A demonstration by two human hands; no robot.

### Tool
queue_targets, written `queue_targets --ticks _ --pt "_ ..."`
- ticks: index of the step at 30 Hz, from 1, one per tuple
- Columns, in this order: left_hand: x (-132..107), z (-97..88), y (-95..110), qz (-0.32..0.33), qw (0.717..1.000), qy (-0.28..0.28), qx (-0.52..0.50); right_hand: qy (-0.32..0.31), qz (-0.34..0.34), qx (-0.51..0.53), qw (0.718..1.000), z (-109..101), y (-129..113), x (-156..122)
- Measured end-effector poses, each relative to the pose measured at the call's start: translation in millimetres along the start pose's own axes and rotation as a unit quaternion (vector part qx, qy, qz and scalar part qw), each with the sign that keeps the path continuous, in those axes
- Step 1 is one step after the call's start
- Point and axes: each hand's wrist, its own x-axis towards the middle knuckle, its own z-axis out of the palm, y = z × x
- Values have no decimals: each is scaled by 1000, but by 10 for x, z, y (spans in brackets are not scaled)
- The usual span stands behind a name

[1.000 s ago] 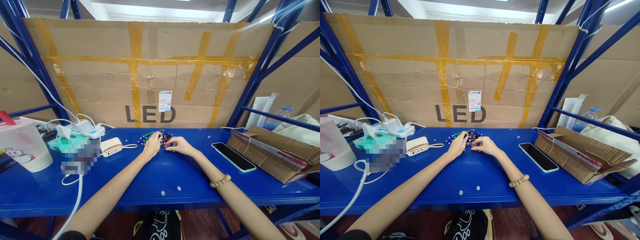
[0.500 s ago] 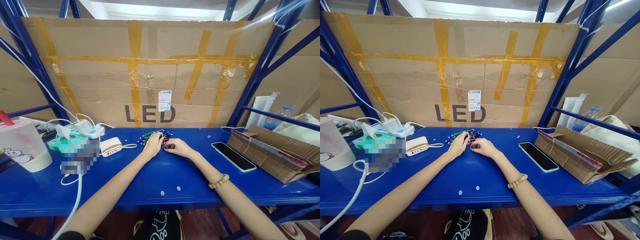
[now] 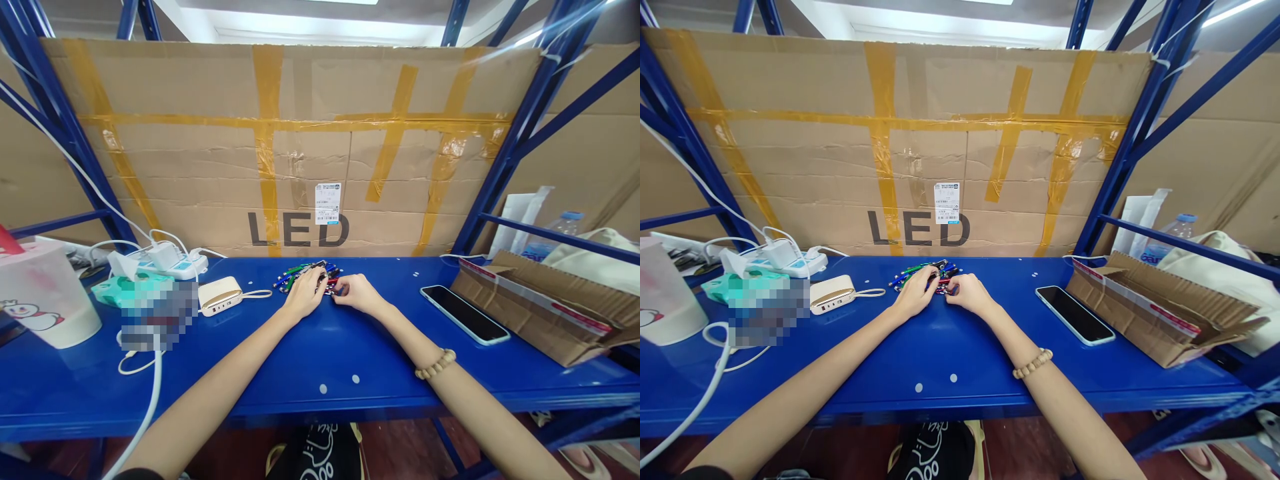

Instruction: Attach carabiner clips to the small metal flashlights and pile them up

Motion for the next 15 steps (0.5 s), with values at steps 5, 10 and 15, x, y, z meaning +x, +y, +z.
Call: queue_targets --ticks 5,10,15 --pt "-1 16 -17 13 1000 2 -1 -13 -14 24 1000 20 48 15" --pt "-3 50 -52 27 1000 4 0 -5 -24 26 999 40 105 28" --pt "-5 55 -65 39 999 2 -5 60 -30 29 997 -15 123 46"
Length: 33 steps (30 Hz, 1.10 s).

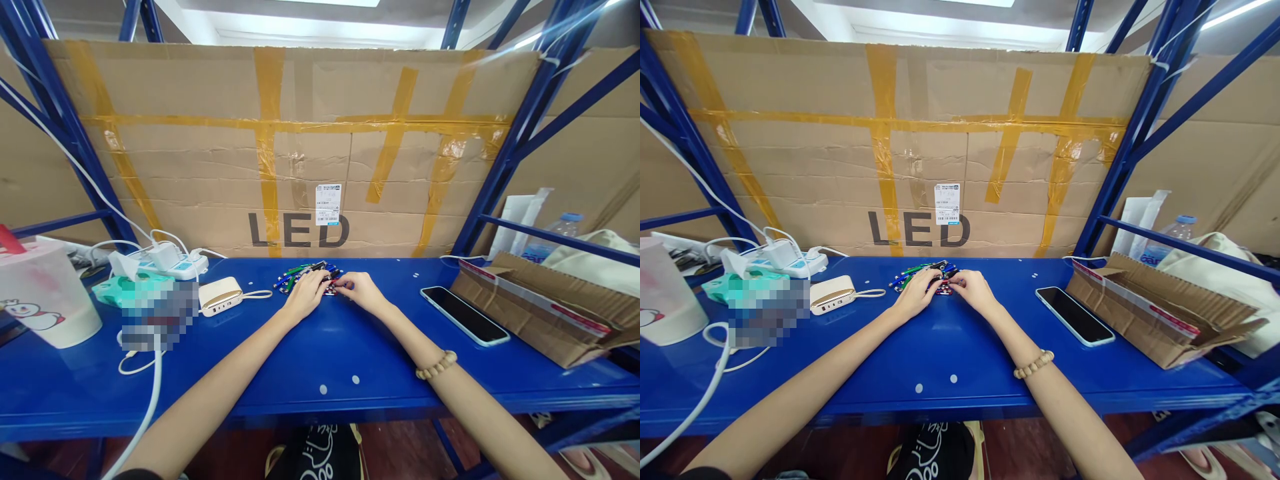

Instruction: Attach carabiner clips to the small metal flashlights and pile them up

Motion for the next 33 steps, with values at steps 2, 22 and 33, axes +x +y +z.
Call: queue_targets --ticks 2,22,33 --pt "-1 -6 5 2 1000 -1 -2 41 1 4 999 -35 -15 5" --pt "8 -4 -61 19 999 -25 2 114 -17 122 986 -21 -234 -12" --pt "-48 -52 9 51 994 -91 18 -23 10 125 992 -113 -136 -53"
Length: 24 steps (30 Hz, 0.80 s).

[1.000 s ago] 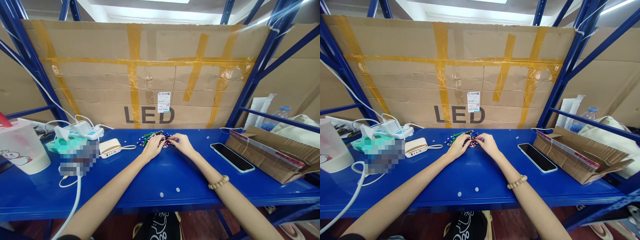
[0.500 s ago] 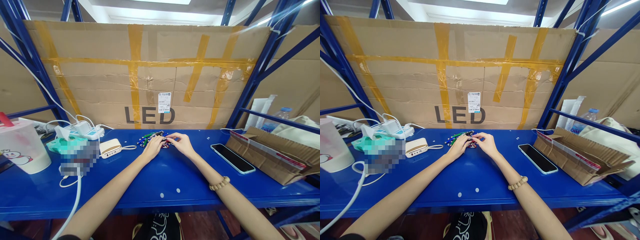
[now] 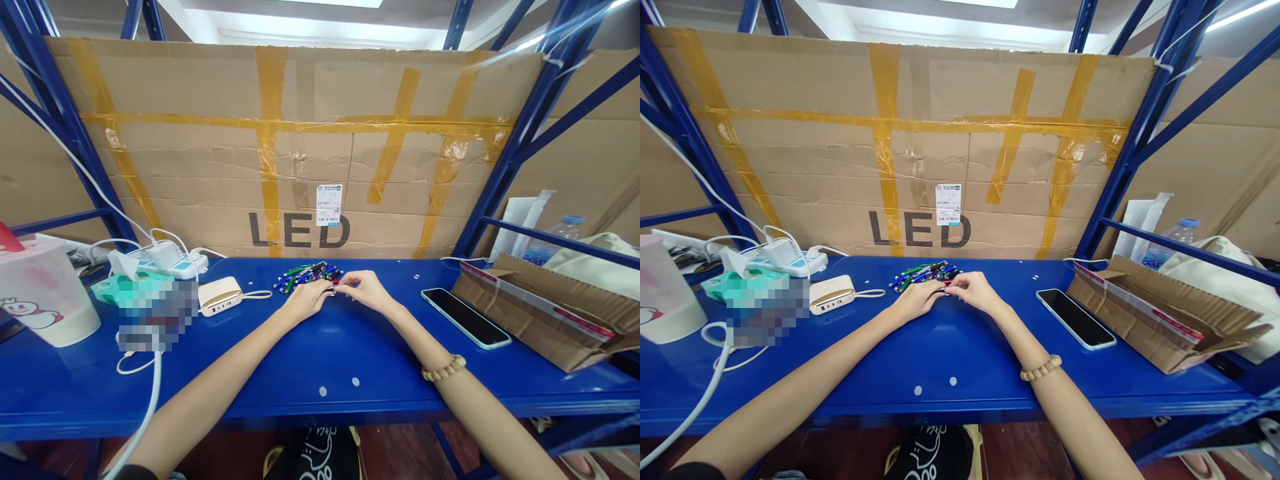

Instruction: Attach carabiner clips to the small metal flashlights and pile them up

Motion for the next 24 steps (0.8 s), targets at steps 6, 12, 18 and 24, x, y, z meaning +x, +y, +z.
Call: queue_targets --ticks 6,12,18,24 --pt "-4 -21 26 21 999 -44 8 -114 -13 -17 993 -44 31 -34" --pt "3 -58 40 25 998 -49 3 -143 6 15 990 7 29 -35" --pt "20 -45 42 13 1000 -29 -2 -137 35 67 988 52 54 -6" --pt "33 -23 43 -8 1000 -13 -19 -129 46 81 987 25 28 23"
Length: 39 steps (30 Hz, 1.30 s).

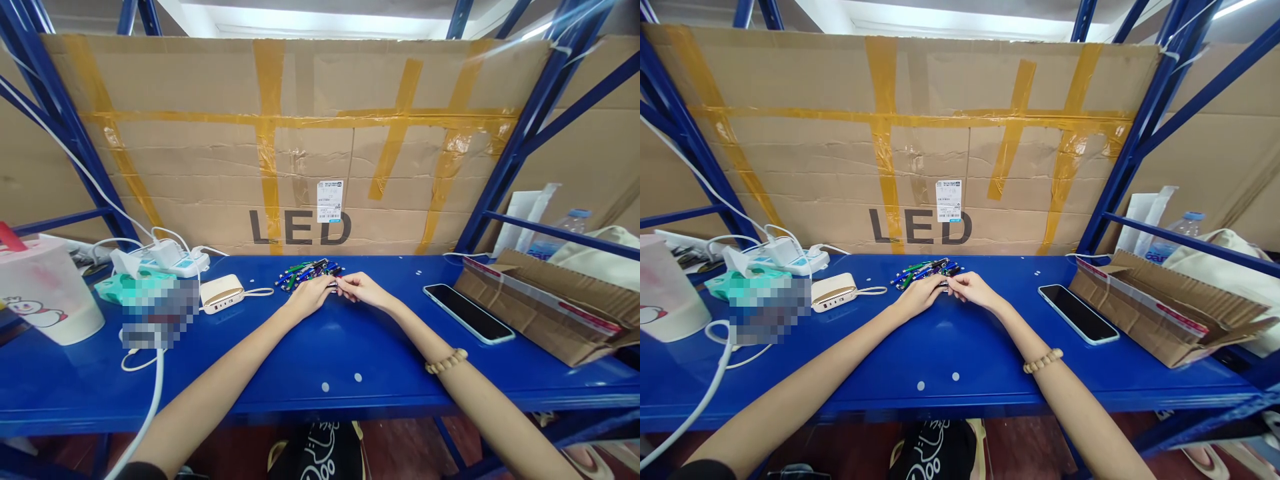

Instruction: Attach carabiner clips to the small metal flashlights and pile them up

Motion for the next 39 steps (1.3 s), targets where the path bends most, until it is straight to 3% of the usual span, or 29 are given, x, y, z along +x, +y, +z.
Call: queue_targets --ticks 10,17,19,28,39 --pt "-14 -47 46 12 999 -24 -18 -19 -11 -59 998 10 65 -11" --pt "61 23 -111 -66 996 -6 -56 134 -88 -198 967 -30 14 -7" --pt "73 13 -159 -74 995 -5 -69 147 -128 -231 953 -32 -11 -20" --pt "28 -109 -35 -85 987 -68 -117 116 -238 -352 898 -57 -67 3" --pt "38 30 -15 -61 988 -107 -95 19 -349 -471 810 -201 154 60"
